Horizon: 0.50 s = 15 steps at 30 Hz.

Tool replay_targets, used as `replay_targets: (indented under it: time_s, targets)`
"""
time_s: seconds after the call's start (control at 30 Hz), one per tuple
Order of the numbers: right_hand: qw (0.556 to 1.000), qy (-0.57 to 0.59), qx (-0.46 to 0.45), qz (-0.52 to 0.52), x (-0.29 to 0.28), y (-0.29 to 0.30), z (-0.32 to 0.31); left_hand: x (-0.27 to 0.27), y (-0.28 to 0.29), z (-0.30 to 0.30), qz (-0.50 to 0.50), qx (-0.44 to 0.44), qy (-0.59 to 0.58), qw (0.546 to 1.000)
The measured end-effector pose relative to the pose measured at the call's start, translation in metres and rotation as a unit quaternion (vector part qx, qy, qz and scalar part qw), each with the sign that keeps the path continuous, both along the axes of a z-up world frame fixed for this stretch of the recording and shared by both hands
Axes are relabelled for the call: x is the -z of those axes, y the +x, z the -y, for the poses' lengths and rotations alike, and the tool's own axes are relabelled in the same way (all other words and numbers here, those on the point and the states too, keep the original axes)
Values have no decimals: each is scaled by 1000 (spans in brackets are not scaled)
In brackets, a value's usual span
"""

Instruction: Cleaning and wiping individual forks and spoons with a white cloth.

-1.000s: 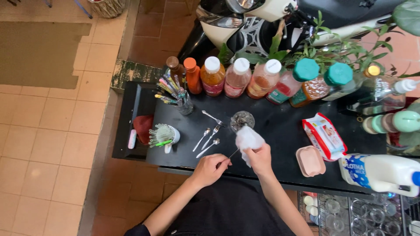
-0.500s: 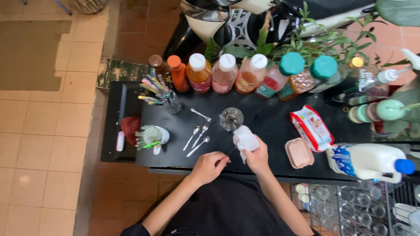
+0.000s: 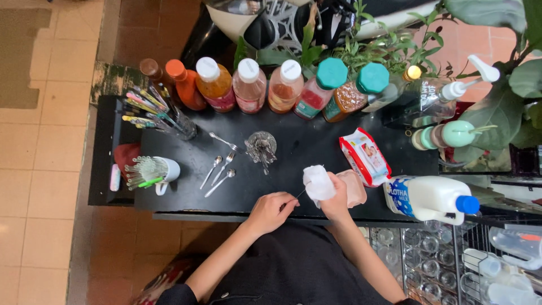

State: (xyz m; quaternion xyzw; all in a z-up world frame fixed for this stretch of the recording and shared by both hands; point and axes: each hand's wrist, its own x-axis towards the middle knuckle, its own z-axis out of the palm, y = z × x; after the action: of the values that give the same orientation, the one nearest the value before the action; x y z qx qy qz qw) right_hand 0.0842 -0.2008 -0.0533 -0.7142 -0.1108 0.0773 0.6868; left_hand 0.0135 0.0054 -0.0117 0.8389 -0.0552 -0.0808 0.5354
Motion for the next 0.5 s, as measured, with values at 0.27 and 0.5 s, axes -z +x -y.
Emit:
replay_targets:
  time_s: [0.27,0.5]
  targets:
    - [995,-47,7,-89,48,3,18,-6,-8,12,-17,-40,-13,999]
    - [999,-22,-35,-7,22,4,-12,2,-27,-19,21,-67,-8,998]
